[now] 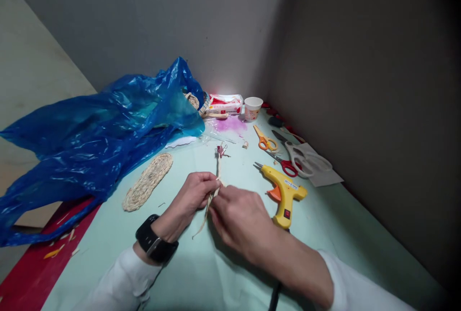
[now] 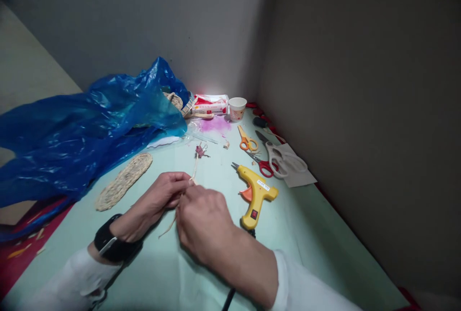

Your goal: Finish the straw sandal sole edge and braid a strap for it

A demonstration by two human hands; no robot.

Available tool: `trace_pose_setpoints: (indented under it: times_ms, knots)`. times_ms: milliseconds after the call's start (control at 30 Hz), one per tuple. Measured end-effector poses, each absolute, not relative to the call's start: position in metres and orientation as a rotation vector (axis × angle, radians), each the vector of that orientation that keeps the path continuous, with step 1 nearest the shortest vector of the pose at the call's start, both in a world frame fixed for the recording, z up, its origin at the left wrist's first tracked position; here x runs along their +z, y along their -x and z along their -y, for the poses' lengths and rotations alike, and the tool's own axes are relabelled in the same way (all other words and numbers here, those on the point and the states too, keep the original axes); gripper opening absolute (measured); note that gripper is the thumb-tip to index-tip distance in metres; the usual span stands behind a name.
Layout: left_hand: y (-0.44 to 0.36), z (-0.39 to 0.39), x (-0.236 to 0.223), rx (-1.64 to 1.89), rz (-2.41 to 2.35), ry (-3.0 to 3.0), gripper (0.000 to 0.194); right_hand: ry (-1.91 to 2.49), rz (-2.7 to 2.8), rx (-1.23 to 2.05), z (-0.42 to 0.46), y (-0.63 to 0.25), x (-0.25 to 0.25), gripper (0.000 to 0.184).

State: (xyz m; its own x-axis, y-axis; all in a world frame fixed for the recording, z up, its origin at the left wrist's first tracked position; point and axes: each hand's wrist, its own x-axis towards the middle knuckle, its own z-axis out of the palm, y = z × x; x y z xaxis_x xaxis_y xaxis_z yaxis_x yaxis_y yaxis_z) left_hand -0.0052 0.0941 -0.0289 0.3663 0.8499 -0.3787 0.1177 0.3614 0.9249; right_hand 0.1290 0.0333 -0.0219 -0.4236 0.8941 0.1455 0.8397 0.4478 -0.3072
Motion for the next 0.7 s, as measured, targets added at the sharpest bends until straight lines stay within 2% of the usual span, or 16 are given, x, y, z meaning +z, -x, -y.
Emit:
trace_pose_setpoints:
  times_ms: [33,100,267,400,700]
  knots:
    - [0.005,-0.095,-0.029,0.623,-1.106,-1.111,0.014,1.568,2.243,0.471,-0.041,-0.137,-0.014,0.021]
    - [0.005,-0.095,-0.028,0.612,-1.096,-1.103,0.012,1.651,1.944,0.639,-0.057,-0.151,-0.003,0.028]
    - [0.006,-0.096,-0.024,0.585,-1.093,-1.117,0.015,1.538,1.955,0.995,-0.08,-0.163,-0.011,0.026]
    - [0.006,-0.096,-0.023,0.566,-1.119,-1.189,0.014,1.54,1.919,1.031,-0.081,-0.157,-0.028,0.028]
    - [0.007,-0.091,-0.027,0.599,-1.284,-1.666,0.022,1.57,1.803,0.856,-0.071,-0.154,-0.036,0.029]
